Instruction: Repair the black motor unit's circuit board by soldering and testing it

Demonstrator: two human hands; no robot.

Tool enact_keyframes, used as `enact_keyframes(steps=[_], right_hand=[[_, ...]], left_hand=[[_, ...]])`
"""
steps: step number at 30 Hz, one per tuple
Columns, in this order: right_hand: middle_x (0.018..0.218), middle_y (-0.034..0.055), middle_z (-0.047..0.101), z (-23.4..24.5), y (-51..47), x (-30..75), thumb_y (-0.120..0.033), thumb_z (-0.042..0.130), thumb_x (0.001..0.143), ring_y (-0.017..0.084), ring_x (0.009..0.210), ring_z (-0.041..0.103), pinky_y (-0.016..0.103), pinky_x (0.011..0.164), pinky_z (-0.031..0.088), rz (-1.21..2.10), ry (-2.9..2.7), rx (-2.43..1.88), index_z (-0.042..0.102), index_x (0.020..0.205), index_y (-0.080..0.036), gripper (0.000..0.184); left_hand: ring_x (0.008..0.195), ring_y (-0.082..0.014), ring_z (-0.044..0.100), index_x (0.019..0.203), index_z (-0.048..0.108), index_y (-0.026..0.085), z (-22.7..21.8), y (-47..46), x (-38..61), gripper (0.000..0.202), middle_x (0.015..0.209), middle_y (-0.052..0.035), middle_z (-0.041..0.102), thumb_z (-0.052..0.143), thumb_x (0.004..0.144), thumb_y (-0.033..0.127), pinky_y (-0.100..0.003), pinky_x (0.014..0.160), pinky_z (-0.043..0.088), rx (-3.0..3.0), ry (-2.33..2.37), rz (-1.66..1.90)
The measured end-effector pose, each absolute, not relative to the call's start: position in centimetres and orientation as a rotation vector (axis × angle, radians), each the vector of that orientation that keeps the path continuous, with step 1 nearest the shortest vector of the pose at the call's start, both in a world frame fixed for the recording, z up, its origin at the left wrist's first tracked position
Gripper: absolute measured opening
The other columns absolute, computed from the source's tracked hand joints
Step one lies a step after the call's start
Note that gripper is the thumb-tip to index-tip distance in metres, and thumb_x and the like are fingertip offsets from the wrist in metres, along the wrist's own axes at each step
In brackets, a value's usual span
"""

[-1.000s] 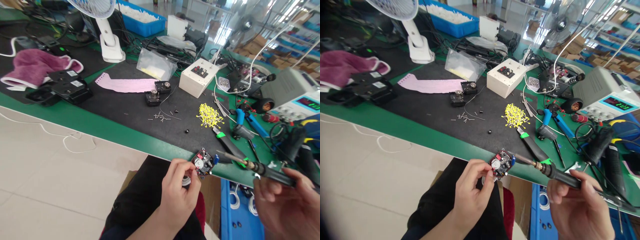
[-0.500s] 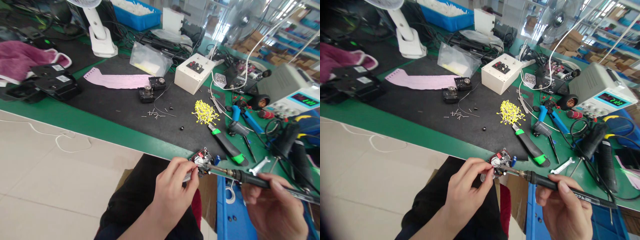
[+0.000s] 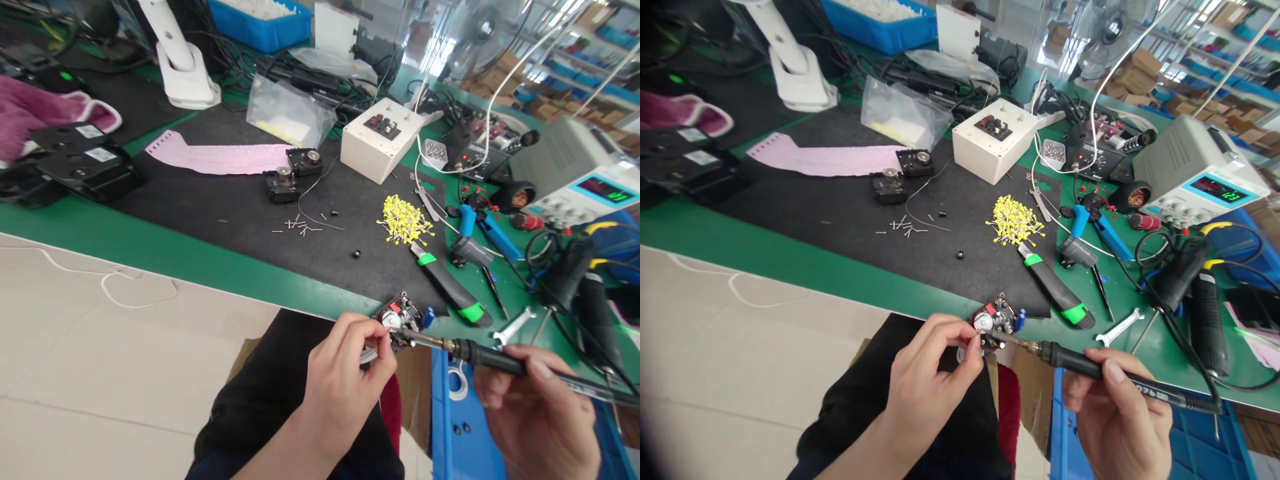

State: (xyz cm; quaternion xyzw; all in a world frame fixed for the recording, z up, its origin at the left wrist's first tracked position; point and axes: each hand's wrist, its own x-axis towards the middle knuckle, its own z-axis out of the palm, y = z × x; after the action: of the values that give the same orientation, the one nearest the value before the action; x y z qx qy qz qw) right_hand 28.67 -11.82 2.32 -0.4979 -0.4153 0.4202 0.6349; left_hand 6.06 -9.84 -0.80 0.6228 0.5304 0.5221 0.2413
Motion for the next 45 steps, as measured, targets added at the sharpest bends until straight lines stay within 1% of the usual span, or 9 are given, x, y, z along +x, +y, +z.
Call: enact_keyframes(steps=[5,15,20,24,29,31,35,41,45], right_hand=[[0.062,0.0063,0.064,2.2,-11.8,28.6,-0.017,0.054,0.098,0.018,0.052,0.06,0.027,0.051,0.051,0.975,-0.975,-1.12,0.076,0.108,-0.015,0.025],[0.063,0.006,0.064,1.9,-12.0,28.6,-0.017,0.051,0.1,0.018,0.052,0.06,0.027,0.051,0.05,0.993,-0.964,-1.106,0.075,0.111,-0.016,0.026],[0.062,0.0054,0.064,1.8,-12.1,28.6,-0.02,0.055,0.099,0.018,0.052,0.06,0.028,0.051,0.05,0.988,-0.941,-1.13,0.075,0.11,-0.016,0.023],[0.063,0.0049,0.064,2.0,-11.8,28.5,-0.021,0.056,0.099,0.017,0.051,0.058,0.027,0.05,0.05,0.977,-0.935,-1.1,0.075,0.109,-0.016,0.023],[0.067,0.005,0.064,2.5,-11.1,28.3,-0.029,0.058,0.1,0.015,0.053,0.055,0.026,0.051,0.051,0.973,-0.822,-1.013,0.076,0.108,-0.018,0.022],[0.068,0.0052,0.065,2.5,-11.1,28.2,-0.028,0.058,0.1,0.015,0.054,0.056,0.027,0.051,0.052,0.98,-0.838,-1.016,0.075,0.108,-0.019,0.021],[0.068,0.006,0.065,2.1,-11.5,28.1,-0.023,0.054,0.101,0.017,0.055,0.059,0.028,0.052,0.052,0.975,-0.924,-1.055,0.074,0.112,-0.017,0.024],[0.068,0.0064,0.065,1.9,-11.5,28.4,-0.019,0.053,0.1,0.018,0.056,0.062,0.029,0.051,0.052,0.932,-0.948,-1.085,0.074,0.111,-0.016,0.024],[0.067,0.0067,0.065,1.7,-11.4,28.3,-0.016,0.05,0.1,0.018,0.054,0.063,0.029,0.052,0.052,0.92,-0.974,-1.092,0.075,0.11,-0.015,0.026]], left_hand=[[0.078,-0.012,0.071,0.093,0.064,0.019,-0.9,-9.8,6.1,0.016,0.088,-0.0009,0.068,0.065,0.089,0.004,-0.022,0.073,0.059,1.698,1.455,1.424],[0.081,-0.011,0.07,0.093,0.064,0.019,-0.8,-9.9,6.2,0.017,0.089,-0.0008,0.067,0.067,0.088,0.002,-0.021,0.075,0.058,1.686,1.443,1.407],[0.08,-0.0114,0.069,0.094,0.063,0.019,-0.7,-9.9,6.3,0.017,0.088,-0.0007,0.066,0.066,0.089,0.002,-0.022,0.075,0.058,1.675,1.444,1.403],[0.081,-0.0105,0.069,0.093,0.062,0.019,-0.7,-9.9,6.2,0.017,0.089,-0.0002,0.066,0.066,0.089,0.003,-0.021,0.074,0.057,1.669,1.451,1.397],[0.081,-0.0089,0.067,0.101,0.06,0.02,-1.0,-10.1,6.2,0.017,0.095,-0.0001,0.063,0.064,0.092,0.006,-0.02,0.076,0.057,1.598,1.475,1.366],[0.082,-0.0087,0.068,0.103,0.059,0.02,-1.1,-10.0,6.3,0.017,0.1,-0.0011,0.062,0.062,0.093,0.006,-0.019,0.076,0.058,1.565,1.479,1.373],[0.087,-0.0101,0.071,0.102,0.058,0.019,-1.0,-9.8,6.6,0.017,0.107,-0.0035,0.064,0.061,0.093,0.005,-0.02,0.076,0.06,1.572,1.479,1.403],[0.082,-0.009,0.074,0.105,0.058,0.02,-0.8,-9.7,6.8,0.023,0.101,-0.0012,0.071,0.066,0.091,0.004,-0.017,0.075,0.062,1.602,1.486,1.434],[0.072,-0.0075,0.075,0.106,0.056,0.022,-0.4,-9.8,6.7,0.023,0.096,0.0022,0.072,0.066,0.092,0.007,-0.016,0.068,0.061,1.561,1.53,1.37]])
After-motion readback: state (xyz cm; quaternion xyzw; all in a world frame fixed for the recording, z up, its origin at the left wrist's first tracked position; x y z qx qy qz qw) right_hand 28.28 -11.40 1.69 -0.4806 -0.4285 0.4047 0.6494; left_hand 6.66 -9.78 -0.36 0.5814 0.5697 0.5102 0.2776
